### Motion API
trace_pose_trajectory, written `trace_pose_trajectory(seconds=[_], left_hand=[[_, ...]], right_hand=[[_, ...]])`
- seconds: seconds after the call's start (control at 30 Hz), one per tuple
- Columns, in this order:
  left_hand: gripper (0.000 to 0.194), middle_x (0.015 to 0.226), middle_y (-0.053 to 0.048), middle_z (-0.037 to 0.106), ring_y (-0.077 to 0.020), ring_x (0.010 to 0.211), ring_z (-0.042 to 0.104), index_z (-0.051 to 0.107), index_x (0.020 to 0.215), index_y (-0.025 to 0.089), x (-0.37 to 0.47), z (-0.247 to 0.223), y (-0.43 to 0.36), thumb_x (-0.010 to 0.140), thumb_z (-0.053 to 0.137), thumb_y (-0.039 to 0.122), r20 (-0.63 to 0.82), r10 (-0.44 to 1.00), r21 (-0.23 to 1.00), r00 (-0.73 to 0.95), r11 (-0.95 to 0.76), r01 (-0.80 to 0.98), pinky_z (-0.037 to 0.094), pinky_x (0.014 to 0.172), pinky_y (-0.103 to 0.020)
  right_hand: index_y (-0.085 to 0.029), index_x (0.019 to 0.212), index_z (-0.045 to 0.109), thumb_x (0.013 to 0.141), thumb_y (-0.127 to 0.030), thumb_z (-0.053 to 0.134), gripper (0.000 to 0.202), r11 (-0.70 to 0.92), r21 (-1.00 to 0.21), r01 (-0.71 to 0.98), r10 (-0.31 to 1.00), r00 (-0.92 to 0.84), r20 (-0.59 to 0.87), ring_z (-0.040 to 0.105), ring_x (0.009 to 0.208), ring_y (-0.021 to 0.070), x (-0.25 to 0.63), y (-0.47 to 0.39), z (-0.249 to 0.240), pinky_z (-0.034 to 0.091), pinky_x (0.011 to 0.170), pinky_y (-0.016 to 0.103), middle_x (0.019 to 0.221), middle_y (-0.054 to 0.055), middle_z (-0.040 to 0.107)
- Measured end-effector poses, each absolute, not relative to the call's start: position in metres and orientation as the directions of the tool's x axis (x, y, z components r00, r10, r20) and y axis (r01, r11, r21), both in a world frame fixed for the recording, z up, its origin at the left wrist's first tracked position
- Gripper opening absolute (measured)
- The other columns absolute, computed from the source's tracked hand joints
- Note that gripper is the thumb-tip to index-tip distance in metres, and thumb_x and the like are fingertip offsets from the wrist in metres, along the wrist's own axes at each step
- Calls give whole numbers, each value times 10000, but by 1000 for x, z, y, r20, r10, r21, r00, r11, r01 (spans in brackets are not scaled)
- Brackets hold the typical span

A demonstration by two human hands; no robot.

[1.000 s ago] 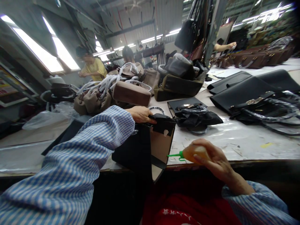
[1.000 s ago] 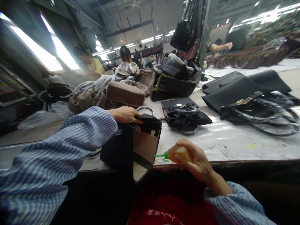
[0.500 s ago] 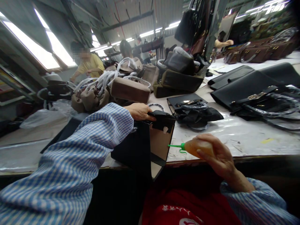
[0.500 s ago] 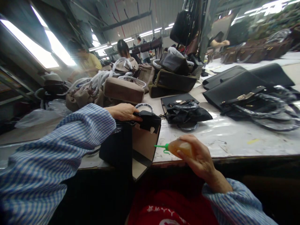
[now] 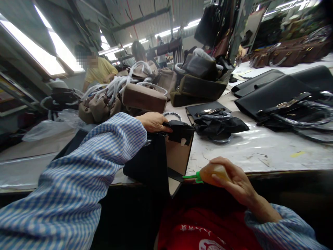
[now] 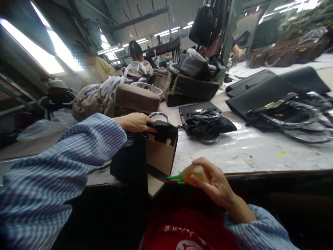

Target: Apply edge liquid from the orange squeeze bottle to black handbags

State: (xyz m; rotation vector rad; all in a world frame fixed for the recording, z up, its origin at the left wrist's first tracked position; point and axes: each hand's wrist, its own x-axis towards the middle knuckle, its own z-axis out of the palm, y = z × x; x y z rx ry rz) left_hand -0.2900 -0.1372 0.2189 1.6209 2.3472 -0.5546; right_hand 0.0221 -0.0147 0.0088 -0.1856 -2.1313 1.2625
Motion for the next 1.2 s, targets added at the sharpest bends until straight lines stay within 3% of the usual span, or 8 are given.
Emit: trace_pose_trajectory(seconds=[0.37,0.57,0.9,1.03,1.2], left_hand=[[544,1123,-72,783,-239,962,700,770,1276,291,-283,224,-141,981,510,667,-393,845,-207,-363,304,930,421,739,-283],[537,1036,-77,784,-229,881,690,789,1233,277,-280,225,-147,977,515,661,-363,852,-221,-377,315,923,398,693,-281],[476,809,-24,755,-191,721,634,830,1119,223,-281,265,-181,914,605,590,-237,892,-10,-386,395,919,422,694,-281],[452,774,-13,737,-187,700,619,829,1069,228,-265,270,-191,919,589,582,-204,895,13,-397,408,913,408,682,-278],[417,861,-27,762,-213,770,672,788,1001,241,-244,249,-208,932,577,595,-176,874,1,-453,460,888,406,683,-287]], right_hand=[[-319,1195,698,974,-490,726,281,487,-853,-187,469,-768,436,733,892,228,25,-16,8,601,778,302,1062,19,737],[-300,1199,676,980,-511,704,305,444,-888,-125,477,-806,351,707,802,232,21,-16,1,573,678,319,1000,24,732],[-281,1206,668,961,-501,733,336,532,-827,-182,489,-731,475,708,856,262,0,-4,17,569,758,384,1036,54,712],[-265,1197,659,958,-512,728,351,546,-817,-185,518,-693,502,691,807,253,-10,4,19,559,714,377,997,54,694],[-256,1155,677,927,-599,733,415,497,-859,-123,540,-731,417,684,753,259,-12,14,16,544,668,387,927,48,700]])
